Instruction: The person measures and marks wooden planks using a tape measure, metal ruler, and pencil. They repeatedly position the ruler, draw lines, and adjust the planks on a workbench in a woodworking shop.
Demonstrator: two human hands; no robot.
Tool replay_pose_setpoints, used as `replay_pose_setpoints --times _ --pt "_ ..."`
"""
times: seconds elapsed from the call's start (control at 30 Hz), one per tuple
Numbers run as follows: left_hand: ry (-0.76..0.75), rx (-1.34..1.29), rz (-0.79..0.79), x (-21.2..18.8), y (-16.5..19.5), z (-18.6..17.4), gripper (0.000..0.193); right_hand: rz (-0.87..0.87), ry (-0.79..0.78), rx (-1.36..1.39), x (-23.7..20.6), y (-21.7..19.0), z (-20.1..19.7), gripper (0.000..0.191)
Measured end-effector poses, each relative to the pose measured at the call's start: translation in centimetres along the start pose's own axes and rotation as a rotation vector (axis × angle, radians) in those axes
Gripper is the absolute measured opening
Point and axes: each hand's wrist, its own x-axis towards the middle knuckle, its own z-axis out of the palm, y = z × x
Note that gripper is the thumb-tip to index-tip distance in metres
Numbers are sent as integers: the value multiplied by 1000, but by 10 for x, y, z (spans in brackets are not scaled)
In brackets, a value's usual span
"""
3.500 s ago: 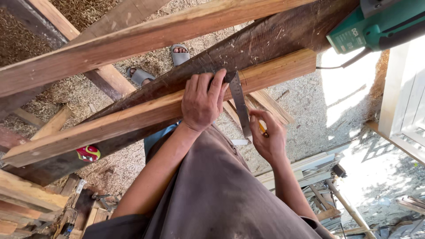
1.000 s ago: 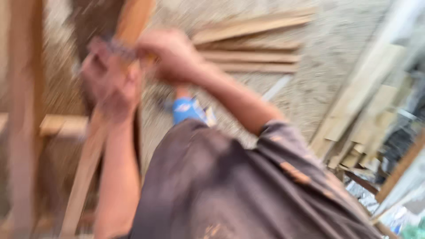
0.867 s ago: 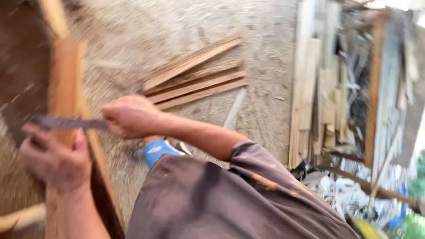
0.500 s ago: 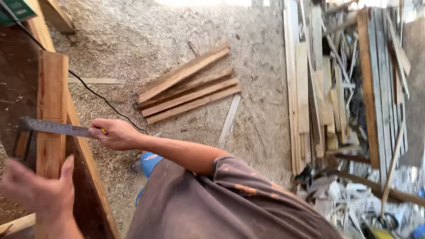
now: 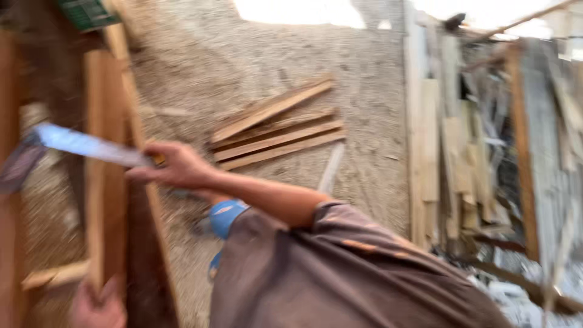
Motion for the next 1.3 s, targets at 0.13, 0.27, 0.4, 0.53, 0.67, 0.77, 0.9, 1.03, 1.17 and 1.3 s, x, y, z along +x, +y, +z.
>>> replay_pose_setpoints --times 0.13,0.27,0.4,0.53,0.67,0.77,0.9,1.03,1.17,1.3 --pt "312 528 190 -6 0 -20 25 2 -142 -229 34 3 12 32" --pt "167 569 -143 -3 8 -32 74 68 -140 -157 76 7 31 31" --pt "229 576 -156 2 22 -38 64 -59 -159 -398 125 23 54 16" --pt "401 522 -167 -15 15 -55 79 -301 -254 -359 169 48 68 29" --pt "715 331 -449 -100 0 -65 76 -348 -249 -422 191 73 64 31" --pt "840 226 -800 -172 -19 -67 72 -438 -213 -441 196 85 55 40" --pt "781 259 -989 -227 -34 -22 84 -116 -204 -366 184 75 55 19" --pt "805 250 -883 -212 -59 13 90 -333 -340 -179 139 28 68 17" --pt "644 131 -764 -191 -65 3 68 -341 -851 52 33 -29 136 43" --pt "482 -138 -418 -192 -30 -28 49 -194 -1135 -143 -82 -92 207 35"
